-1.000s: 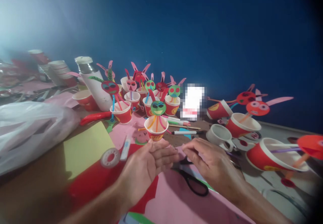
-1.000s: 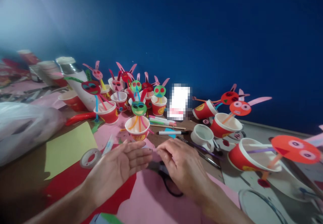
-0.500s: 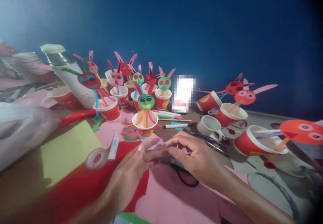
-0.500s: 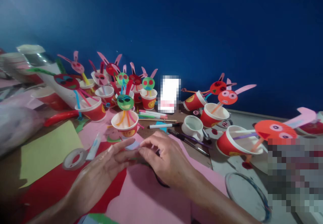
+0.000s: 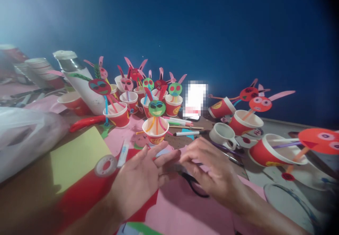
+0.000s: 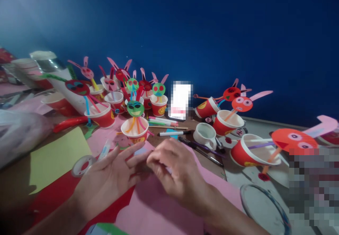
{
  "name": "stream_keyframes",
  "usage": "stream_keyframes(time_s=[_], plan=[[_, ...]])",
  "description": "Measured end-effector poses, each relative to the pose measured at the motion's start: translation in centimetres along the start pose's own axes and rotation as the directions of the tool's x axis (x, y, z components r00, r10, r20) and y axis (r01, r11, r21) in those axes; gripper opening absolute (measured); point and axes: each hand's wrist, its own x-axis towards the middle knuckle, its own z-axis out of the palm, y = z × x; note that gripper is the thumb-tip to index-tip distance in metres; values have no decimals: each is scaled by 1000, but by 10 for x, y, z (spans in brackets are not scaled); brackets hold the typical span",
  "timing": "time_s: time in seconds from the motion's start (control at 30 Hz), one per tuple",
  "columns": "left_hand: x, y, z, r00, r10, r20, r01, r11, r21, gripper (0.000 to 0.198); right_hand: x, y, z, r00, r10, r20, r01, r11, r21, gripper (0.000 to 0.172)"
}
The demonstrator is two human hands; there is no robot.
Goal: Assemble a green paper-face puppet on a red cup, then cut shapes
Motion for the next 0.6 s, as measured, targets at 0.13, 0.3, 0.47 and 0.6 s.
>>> stream_keyframes(time_s=[0.13,0.3,0.47,0.6], plan=[[-1,3,1,1000,-11,26,13,997,-73,58,3,12,-5,975,125,-181,-126,992,9,10],[-3,3,2,999,-16,49,21,994,-105,61,-3,6,2,983,-102,-155,74,981,-177,14],[-3,1,4,998,-36,56,42,994,-106,69,-7,2,10,940,-333,-75,257,833,-490,18],[-3,-1,6,998,-42,47,45,995,-83,70,-9,4,15,946,-324,-21,256,783,-566,13]])
